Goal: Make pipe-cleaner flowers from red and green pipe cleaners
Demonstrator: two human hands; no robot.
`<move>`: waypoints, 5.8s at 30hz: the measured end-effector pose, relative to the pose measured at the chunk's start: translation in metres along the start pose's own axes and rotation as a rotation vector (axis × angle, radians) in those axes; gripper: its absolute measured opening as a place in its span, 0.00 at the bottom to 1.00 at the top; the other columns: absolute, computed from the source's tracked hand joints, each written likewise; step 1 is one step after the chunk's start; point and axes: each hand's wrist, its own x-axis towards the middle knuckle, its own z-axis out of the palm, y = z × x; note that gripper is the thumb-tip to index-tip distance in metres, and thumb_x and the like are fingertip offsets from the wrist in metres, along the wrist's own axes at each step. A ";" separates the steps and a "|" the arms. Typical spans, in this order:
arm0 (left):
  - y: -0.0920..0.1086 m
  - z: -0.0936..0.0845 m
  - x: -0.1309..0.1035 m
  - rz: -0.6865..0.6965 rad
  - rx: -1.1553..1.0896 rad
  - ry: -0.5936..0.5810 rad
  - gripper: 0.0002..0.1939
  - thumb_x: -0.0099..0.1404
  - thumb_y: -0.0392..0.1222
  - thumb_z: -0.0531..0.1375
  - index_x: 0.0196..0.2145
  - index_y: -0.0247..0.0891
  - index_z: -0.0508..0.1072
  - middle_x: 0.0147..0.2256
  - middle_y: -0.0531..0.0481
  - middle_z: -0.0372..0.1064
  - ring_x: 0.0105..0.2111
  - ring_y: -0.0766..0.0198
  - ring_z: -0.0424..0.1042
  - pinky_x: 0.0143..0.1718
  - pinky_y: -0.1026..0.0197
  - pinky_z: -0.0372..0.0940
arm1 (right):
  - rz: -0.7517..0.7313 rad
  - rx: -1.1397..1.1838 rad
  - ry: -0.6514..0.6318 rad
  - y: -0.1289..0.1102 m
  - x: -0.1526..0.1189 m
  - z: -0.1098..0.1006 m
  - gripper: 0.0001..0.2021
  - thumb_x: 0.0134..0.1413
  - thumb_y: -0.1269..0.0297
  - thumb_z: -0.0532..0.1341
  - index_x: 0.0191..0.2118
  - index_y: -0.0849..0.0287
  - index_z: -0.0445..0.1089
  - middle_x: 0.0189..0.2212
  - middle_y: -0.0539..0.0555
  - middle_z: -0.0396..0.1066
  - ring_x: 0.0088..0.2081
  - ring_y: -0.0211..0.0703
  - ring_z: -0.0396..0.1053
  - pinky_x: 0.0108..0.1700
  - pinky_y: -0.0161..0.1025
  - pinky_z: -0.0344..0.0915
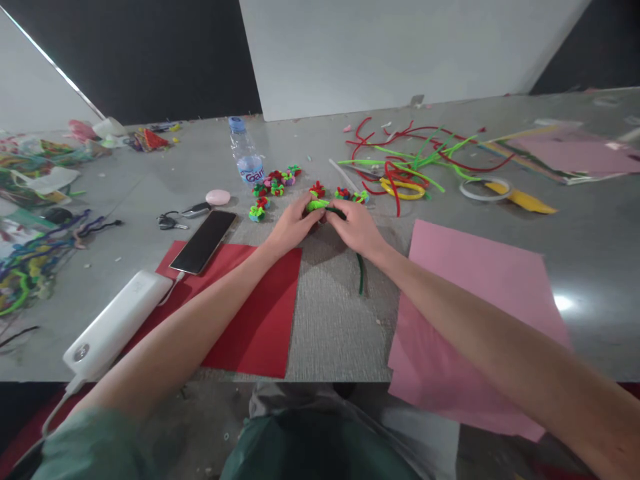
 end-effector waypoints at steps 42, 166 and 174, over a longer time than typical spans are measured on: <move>-0.002 0.001 0.000 -0.013 0.021 0.010 0.04 0.76 0.43 0.60 0.42 0.41 0.72 0.33 0.51 0.69 0.33 0.63 0.68 0.35 0.62 0.64 | 0.021 -0.009 0.015 -0.001 0.002 0.001 0.11 0.61 0.66 0.58 0.27 0.52 0.58 0.27 0.50 0.68 0.34 0.46 0.65 0.39 0.43 0.55; 0.001 0.000 0.000 -0.026 -0.088 0.027 0.05 0.69 0.34 0.59 0.43 0.40 0.71 0.38 0.50 0.72 0.36 0.65 0.68 0.36 0.63 0.64 | 0.038 0.002 -0.012 -0.003 0.002 -0.001 0.06 0.59 0.62 0.59 0.31 0.53 0.66 0.29 0.51 0.72 0.36 0.49 0.69 0.42 0.44 0.58; 0.001 0.000 0.000 -0.022 -0.082 0.025 0.04 0.70 0.35 0.60 0.43 0.40 0.71 0.38 0.49 0.72 0.37 0.64 0.69 0.38 0.62 0.66 | 0.034 -0.014 -0.013 -0.002 0.002 0.000 0.05 0.60 0.62 0.58 0.31 0.53 0.66 0.30 0.52 0.73 0.37 0.50 0.70 0.42 0.44 0.59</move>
